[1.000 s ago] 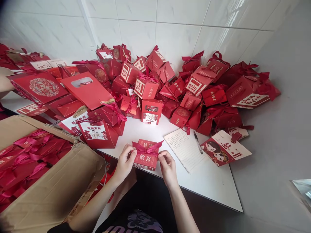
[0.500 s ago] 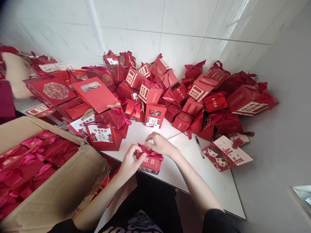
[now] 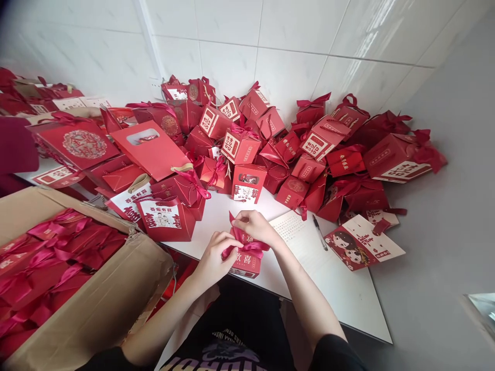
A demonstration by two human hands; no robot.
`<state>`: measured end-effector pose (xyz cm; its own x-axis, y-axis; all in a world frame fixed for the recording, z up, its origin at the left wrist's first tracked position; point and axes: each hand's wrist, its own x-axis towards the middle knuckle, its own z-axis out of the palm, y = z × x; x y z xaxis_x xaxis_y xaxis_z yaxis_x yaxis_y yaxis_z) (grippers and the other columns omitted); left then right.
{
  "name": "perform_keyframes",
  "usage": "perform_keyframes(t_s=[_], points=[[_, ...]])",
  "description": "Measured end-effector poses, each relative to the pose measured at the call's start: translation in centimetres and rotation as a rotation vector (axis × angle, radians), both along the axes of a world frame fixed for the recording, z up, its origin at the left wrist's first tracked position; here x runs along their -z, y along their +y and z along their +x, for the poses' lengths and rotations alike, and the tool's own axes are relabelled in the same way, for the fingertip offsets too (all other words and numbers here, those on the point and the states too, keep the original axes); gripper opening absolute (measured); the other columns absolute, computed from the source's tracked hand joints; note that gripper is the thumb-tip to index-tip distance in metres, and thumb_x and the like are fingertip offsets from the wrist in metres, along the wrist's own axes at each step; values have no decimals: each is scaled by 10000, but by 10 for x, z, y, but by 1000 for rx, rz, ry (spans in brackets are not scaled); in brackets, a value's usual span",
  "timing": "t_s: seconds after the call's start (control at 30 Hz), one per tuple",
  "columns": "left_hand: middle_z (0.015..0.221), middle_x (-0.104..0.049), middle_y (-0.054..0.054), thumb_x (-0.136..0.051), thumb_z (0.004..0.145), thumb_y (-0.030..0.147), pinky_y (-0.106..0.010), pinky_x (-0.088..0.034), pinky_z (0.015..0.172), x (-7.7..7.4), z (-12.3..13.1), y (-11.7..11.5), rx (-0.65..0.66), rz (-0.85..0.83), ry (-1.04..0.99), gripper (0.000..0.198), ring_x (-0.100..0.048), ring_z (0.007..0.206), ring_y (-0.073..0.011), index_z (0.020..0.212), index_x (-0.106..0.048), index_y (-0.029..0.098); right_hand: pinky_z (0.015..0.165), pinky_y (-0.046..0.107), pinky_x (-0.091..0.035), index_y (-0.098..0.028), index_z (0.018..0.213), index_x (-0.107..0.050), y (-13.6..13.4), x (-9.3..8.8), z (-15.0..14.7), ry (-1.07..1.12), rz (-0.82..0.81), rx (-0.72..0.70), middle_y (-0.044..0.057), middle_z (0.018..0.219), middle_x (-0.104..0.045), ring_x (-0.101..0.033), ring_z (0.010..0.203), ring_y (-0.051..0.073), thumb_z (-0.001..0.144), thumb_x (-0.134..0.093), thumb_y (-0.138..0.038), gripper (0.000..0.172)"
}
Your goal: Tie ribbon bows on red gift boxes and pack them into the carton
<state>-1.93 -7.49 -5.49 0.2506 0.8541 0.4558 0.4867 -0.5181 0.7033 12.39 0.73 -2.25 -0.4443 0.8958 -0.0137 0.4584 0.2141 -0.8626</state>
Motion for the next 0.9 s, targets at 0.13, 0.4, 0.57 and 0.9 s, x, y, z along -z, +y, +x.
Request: perform_keyframes(t_s=[0.13, 0.4, 0.57, 0.9], points=[[820, -578, -17, -484, 812, 73, -292, -473, 757, -2, -2, 2, 32, -59, -16, 199, -519, 832, -162, 873, -622, 203, 724, 313, -432, -184, 744, -586, -14, 2, 14, -22, 93, 256, 45, 783, -645, -582, 735, 182, 796, -523, -383, 215], [809, -573, -17, -482, 829, 107, -302, -470, 768, -8, -1, 2, 23, -126, -21, 178, -532, 840, -167, 868, -624, 208, 517, 259, -324, -208, 540, -432, -111, -2, 33, -182, -83, 553, -19, 481, -440, -426, 494, 142, 852, -331, -608, 517], [788, -582, -7, -523, 845, 173, -291, -464, 743, -10, 1, 4, 6, -167, -6, 103, -539, 819, -164, 824, -617, 211, 516, 251, -306, -192, 510, -450, -125, 2, 25, -95, -183, 507, -17, 482, -433, -403, 496, 129, 832, -353, -625, 548], [718, -550, 3, -564, 797, 150, -287, -464, 686, -12, 8, 1, -76, -142, 30, 86, -530, 739, -156, 726, -579, 196, 463, 247, -283, -215, 520, -392, -119, 4, 23, -106, -138, 508, -39, 464, -387, -344, 456, 116, 803, -435, -567, 454]])
